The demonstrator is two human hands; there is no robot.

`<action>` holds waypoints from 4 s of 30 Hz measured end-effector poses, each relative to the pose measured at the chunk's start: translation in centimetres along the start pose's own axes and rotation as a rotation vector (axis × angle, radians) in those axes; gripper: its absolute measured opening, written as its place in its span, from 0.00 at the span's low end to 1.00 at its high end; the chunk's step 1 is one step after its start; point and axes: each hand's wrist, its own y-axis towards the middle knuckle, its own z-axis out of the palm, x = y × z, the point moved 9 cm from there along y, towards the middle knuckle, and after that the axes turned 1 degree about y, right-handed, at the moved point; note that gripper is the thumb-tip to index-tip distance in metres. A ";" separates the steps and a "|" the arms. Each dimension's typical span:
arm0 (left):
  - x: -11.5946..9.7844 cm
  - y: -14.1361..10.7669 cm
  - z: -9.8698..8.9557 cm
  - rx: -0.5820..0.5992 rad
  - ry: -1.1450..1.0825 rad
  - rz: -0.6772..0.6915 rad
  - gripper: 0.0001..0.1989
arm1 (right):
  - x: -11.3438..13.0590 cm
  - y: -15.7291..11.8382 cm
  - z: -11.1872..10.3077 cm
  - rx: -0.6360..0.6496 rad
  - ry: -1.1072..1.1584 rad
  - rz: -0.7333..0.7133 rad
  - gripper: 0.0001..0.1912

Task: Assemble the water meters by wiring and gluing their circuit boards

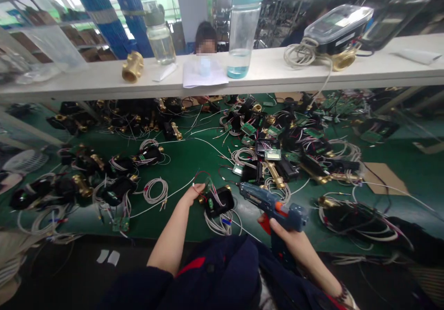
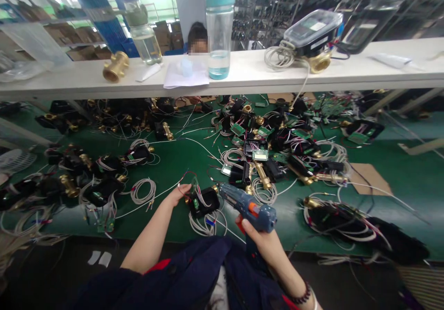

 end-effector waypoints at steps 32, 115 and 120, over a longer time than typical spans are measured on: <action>-2.7 -6.3 1.6 -0.071 -0.235 0.112 0.20 | -2.4 0.7 4.0 0.090 -0.232 0.115 0.28; 6.6 -7.7 0.4 -0.264 -0.415 -0.042 0.12 | -5.2 1.3 -1.5 -0.049 -0.229 0.176 0.26; 8.1 -7.8 3.4 -0.339 -0.281 0.020 0.15 | -7.1 2.1 -3.9 -0.044 -0.299 0.209 0.23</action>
